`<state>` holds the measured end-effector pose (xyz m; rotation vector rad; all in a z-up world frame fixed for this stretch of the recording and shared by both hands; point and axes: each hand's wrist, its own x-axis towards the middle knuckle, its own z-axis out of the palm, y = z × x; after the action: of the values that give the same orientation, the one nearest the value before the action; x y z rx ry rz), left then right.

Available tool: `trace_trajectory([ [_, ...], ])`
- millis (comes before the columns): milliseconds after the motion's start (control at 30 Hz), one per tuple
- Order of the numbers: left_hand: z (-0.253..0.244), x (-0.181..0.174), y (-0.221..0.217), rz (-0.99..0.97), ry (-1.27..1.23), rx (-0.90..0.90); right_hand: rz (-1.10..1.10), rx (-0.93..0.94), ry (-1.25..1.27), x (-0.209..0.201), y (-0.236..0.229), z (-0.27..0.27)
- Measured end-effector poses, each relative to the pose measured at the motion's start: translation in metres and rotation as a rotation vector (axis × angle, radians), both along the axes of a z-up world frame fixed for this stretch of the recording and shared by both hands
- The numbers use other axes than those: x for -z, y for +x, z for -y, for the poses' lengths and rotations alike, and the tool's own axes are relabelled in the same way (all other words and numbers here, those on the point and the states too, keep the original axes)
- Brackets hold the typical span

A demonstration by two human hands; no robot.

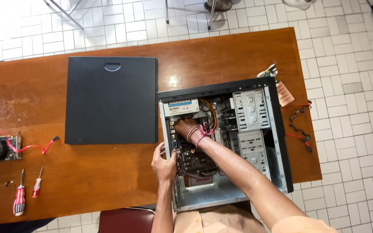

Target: The person is assembling a desktop computer by connecting various internal cables. They plug power and data cables into the motherboard and other components inside the open computer case.

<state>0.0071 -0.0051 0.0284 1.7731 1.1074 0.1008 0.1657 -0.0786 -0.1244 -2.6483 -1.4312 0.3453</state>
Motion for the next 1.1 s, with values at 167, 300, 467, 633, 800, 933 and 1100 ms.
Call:
trace_trajectory([
  [167,0.001,0.003,-0.003,0.01,-0.004,0.0,-0.101,0.073,-0.024,0.012,-0.006,0.009],
  [300,0.0,0.0,-0.001,0.0,-0.03,-0.001,-0.117,0.103,-0.021,0.022,-0.007,0.009],
  [467,0.0,0.004,-0.001,0.002,-0.033,0.0,-0.124,0.103,-0.023,0.003,-0.004,0.004],
  [633,0.0,0.002,-0.001,0.003,-0.036,-0.001,-0.134,0.092,-0.032,-0.007,-0.004,0.0],
  [800,-0.002,0.009,-0.002,0.021,0.005,0.014,-0.089,0.12,-0.046,-0.003,-0.004,-0.009],
  [933,0.001,0.007,0.0,0.009,0.008,0.013,-0.108,0.114,-0.03,0.011,-0.003,-0.011],
  [1100,0.0,-0.023,0.008,-0.068,-0.039,0.064,-0.32,0.016,-0.435,-0.022,0.008,-0.033],
])
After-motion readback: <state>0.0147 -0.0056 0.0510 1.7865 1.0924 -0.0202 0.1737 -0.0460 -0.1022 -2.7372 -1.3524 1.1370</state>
